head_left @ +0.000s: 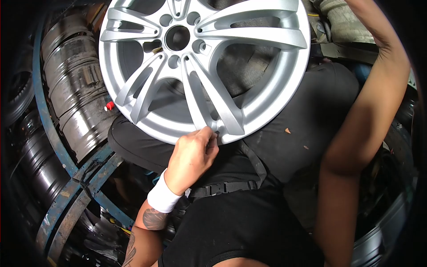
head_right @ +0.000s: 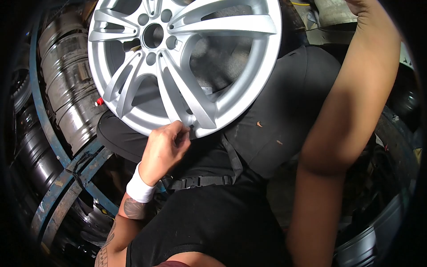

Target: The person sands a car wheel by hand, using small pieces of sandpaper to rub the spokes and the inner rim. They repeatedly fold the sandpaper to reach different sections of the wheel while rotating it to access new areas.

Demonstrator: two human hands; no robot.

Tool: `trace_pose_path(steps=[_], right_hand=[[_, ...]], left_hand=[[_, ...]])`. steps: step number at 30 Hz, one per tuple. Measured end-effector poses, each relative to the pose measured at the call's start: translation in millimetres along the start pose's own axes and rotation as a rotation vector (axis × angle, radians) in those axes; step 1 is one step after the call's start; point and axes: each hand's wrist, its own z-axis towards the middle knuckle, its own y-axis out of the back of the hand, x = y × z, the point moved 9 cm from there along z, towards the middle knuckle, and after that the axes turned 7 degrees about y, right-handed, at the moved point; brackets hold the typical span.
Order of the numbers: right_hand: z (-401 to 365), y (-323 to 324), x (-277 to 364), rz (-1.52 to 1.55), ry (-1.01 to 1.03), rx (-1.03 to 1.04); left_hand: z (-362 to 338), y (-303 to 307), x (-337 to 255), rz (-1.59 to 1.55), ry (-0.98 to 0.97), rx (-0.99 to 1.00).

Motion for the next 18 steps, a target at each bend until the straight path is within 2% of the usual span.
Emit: trace_pose_path(steps=[5,8,13,16,18], right_hand=[[-2,3,5,-0.066,-0.086,0.027],[-4,2,12,-0.158,-0.097,0.028],[-6,-13,20,-0.275,0.104,-0.041],[-3,-15,16,-0.213,0.066,-0.003],[-8,-16,26,-0.322,0.048,0.007]], left_hand=[[2,-1,4,0.017,-0.004,-0.009],[0,-1,4,0.046,0.028,0.05],[-8,5,-10,-0.046,0.032,-0.046],[-6,-3,-3,-0.003,0.004,-0.039],[-4,-4,0,0.019,0.042,-0.006]])
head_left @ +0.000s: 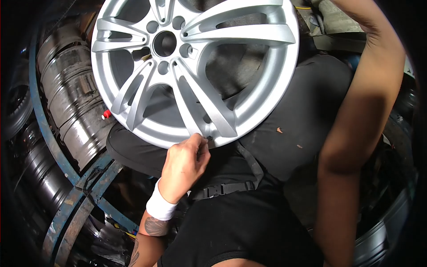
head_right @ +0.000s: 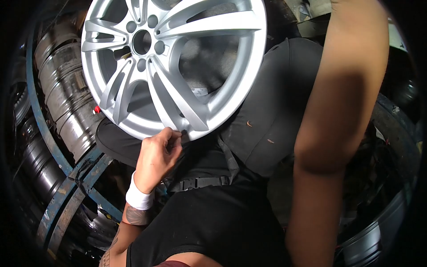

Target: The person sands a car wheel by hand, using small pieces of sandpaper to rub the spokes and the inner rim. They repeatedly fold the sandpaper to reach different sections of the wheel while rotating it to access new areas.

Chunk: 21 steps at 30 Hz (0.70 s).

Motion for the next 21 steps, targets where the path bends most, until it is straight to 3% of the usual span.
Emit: trace_pose_path(steps=[1,4,8,10,13,16,21], right_hand=[[-3,1,5,-0.056,-0.009,0.011],[-6,0,10,-0.132,-0.024,0.031],[-2,0,-7,0.034,-0.005,0.012],[0,-2,-11,0.154,-0.034,0.082],[2,6,-17,0.262,-0.133,0.189],[5,0,-16,0.257,-0.116,0.139],[6,-3,-20,0.232,-0.086,0.136]], left_hand=[[2,1,-1,-0.006,0.041,0.042],[5,-3,-4,0.049,-0.09,-0.02],[6,-3,-3,0.028,-0.008,0.031],[4,-4,-5,0.026,-0.034,0.002],[4,-2,-2,0.02,0.093,0.046],[5,-3,-3,0.017,0.002,0.017],[6,-3,0,0.0,0.014,0.036]])
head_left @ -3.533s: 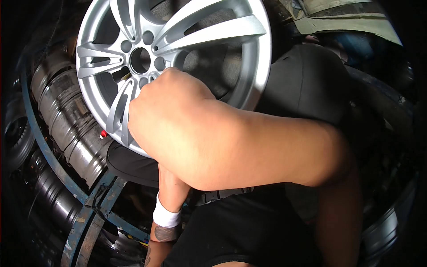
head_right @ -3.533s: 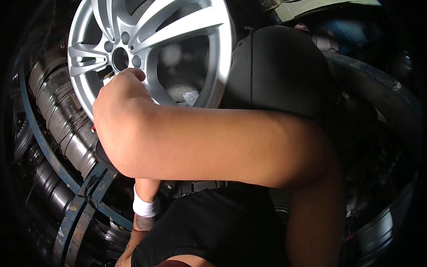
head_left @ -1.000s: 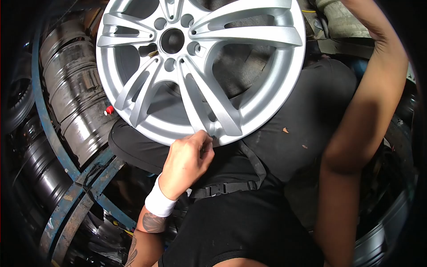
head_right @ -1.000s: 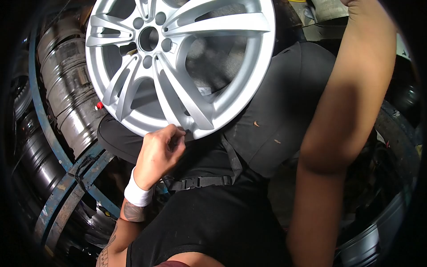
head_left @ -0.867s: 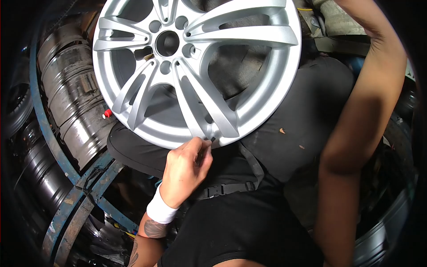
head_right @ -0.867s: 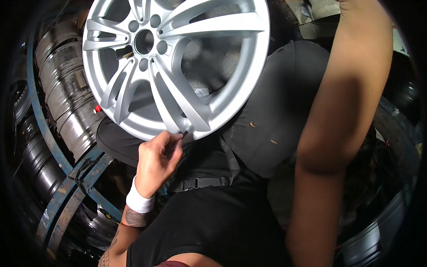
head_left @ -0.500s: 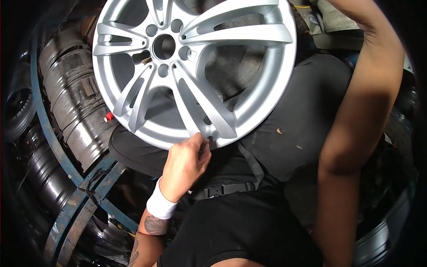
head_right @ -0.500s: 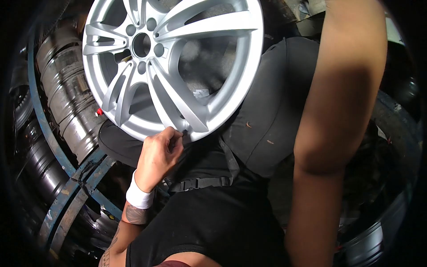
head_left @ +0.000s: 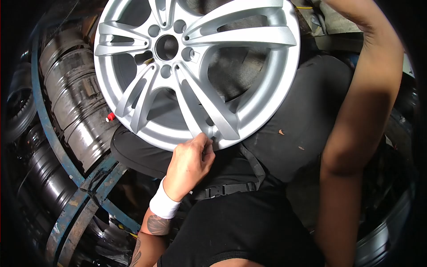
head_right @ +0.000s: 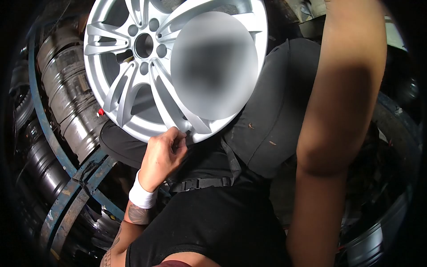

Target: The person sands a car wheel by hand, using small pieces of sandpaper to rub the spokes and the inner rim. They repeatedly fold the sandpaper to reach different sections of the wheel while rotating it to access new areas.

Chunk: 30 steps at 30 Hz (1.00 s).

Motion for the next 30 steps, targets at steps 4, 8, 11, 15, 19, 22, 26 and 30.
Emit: trace_pose_path(steps=[4,8,11,15,19,22,26,30], right_hand=[[-10,-2,19,-0.338,0.038,-0.124],[-11,-10,27,-0.41,0.099,-0.089],[-6,-1,31,-0.265,0.035,0.046],[-8,5,17,-0.281,-0.047,0.048],[-20,-2,33,-0.525,0.182,-0.139],[-19,5,31,-0.406,0.221,-0.097],[-4,6,22,-0.302,-0.049,0.113],[-11,7,26,-0.342,0.039,0.012]], left_hand=[[-21,30,-13,-0.001,0.041,-0.007],[-33,37,-11,-0.009,0.06,-0.053],[-19,22,-10,0.026,0.044,-0.071],[-3,4,-4,0.042,-0.018,-0.085],[-2,3,-10,0.145,-0.023,-0.042],[-2,5,-20,0.225,-0.064,-0.037],[1,4,-19,0.236,-0.02,0.013],[2,2,-15,0.182,-0.077,-0.007]])
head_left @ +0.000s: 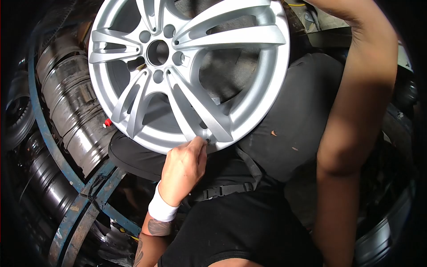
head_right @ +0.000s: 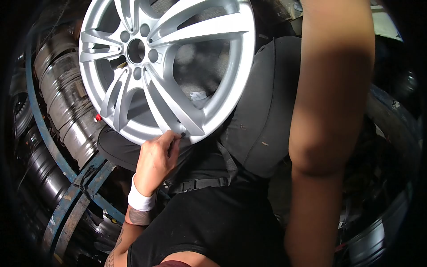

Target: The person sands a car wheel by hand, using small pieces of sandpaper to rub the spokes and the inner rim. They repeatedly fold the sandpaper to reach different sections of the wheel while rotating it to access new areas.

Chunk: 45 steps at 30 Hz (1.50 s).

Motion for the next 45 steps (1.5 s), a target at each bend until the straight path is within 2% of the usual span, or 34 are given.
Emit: trace_pose_path(steps=[2,4,7,10,14,17,19,22,25,26,27,28,29,31,33,35,38,41,43,45], right_hand=[[-5,-7,7,-0.126,0.041,-0.098],[-3,-7,4,-0.111,0.031,-0.102],[5,-10,-3,0.02,0.032,-0.023],[3,-11,5,-0.079,0.078,-0.008],[5,-8,-6,0.144,0.013,0.041],[-1,-10,7,-0.04,0.092,-0.105],[-2,-8,11,-0.079,0.103,-0.109],[1,4,5,0.001,0.132,-0.028],[5,-9,-2,-0.035,0.255,-0.101],[7,-12,-8,-0.005,0.217,-0.12],[10,-11,-13,-0.075,0.232,-0.15],[13,-10,-18,-0.145,0.244,-0.181],[17,-11,-22,-0.31,0.311,-0.216],[12,-8,-9,-0.421,0.354,-0.231],[-4,1,10,-0.362,0.333,-0.205],[-6,3,21,-0.398,0.363,-0.194],[13,-5,-6,-0.295,0.28,-0.145],[7,1,-6,-0.133,0.179,-0.041],[5,5,7,-0.206,0.233,-0.052],[2,-1,13,-0.404,0.357,-0.141]], left_hand=[[-1,0,2,-0.021,-0.002,-0.011],[-5,2,4,-0.047,0.036,0.012],[-2,-4,6,-0.094,0.046,0.008],[-4,2,9,-0.093,0.062,0.051],[1,-1,3,-0.063,-0.035,0.059],[5,4,0,-0.045,-0.067,0.114],[5,1,1,-0.049,-0.068,0.105],[5,6,4,-0.119,-0.023,0.126],[8,1,12,-0.142,0.029,0.147],[6,9,8,-0.143,0.017,0.156],[4,21,2,-0.143,0.0,0.165],[-1,28,7,-0.136,0.072,0.171],[-6,36,3,-0.128,-0.002,0.108],[-11,37,0,-0.144,0.023,0.075],[-6,29,-4,-0.106,0.062,0.012],[1,11,4,-0.14,0.014,0.001],[5,-2,16,-0.185,0.107,0.059],[6,2,13,-0.175,0.144,0.081],[7,-5,15,-0.158,0.116,0.076],[8,-2,16,-0.172,0.099,0.051]])
